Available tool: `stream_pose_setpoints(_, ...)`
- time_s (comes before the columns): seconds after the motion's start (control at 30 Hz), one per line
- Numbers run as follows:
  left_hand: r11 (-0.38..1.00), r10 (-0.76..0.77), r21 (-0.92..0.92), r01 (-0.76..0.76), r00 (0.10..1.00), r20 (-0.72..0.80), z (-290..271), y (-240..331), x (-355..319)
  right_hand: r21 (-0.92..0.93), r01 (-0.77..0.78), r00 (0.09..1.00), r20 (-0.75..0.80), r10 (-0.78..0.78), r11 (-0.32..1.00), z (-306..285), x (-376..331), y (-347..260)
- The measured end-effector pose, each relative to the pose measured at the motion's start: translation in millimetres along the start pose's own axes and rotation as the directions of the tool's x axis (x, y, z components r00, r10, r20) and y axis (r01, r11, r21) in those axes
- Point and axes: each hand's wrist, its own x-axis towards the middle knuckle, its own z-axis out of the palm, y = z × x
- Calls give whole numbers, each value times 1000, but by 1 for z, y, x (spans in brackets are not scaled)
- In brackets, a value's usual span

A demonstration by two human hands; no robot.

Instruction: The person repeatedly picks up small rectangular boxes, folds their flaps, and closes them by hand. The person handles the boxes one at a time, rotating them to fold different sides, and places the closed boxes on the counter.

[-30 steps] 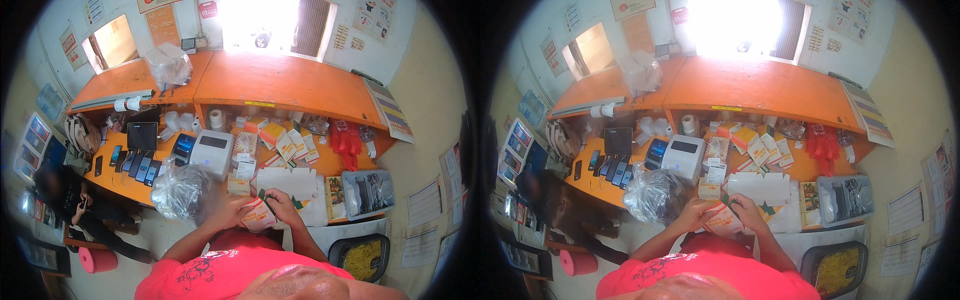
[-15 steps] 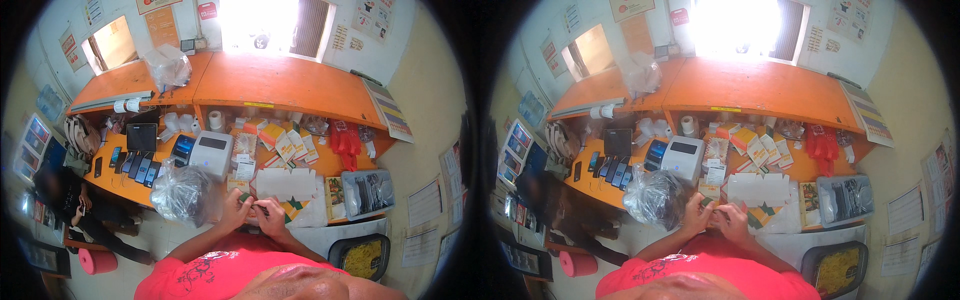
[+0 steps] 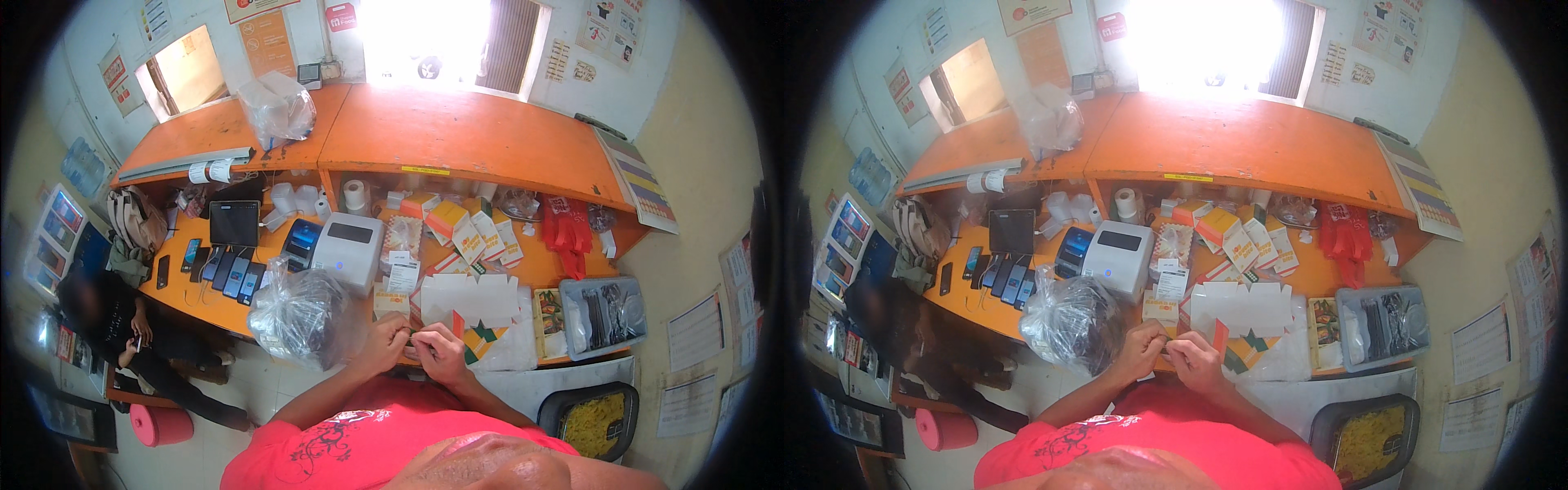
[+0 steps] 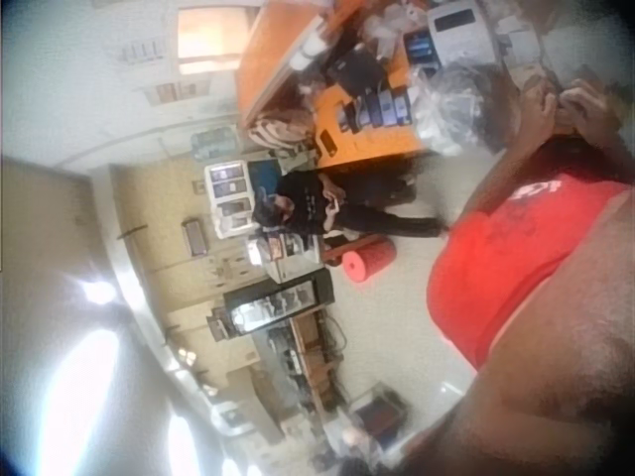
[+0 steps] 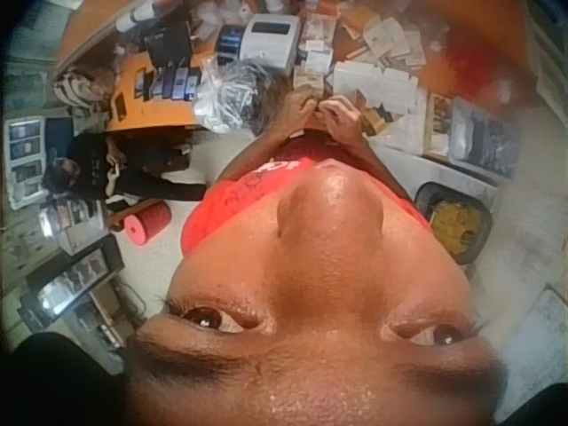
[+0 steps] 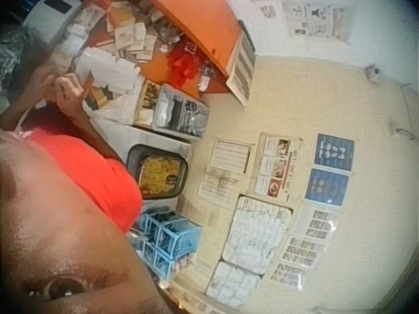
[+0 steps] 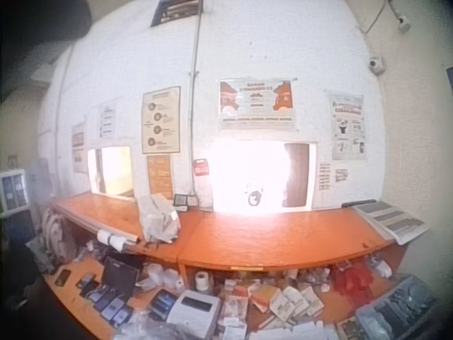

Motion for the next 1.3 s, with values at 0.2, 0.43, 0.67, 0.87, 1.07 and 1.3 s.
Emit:
stream_pose_setpoints(0.2,1000,4,-15,-3,998,63,-3,13,0,22,-14,1000,18,14,1000,0,-1,7)
stream_pose_setpoints(0.43,1000,-7,-26,9,998,59,-3,18,-2,77,-153,986,75,147,985,-4,5,-1)
stream_pose_setpoints(0.67,994,92,39,-101,977,191,-8,20,-9,443,-695,718,384,580,567,-9,-2,8)
stream_pose_setpoints(0.87,869,473,274,-411,852,-222,2,31,7,270,-713,592,725,350,647,-28,-10,37)
stream_pose_setpoints(1.07,832,-378,-323,451,887,265,-3,-3,-13,590,-714,700,620,354,377,-42,-19,38)
stream_pose_setpoints(1.3,866,-311,-264,426,870,384,-19,16,-16,403,-580,812,225,538,708,-75,19,35)
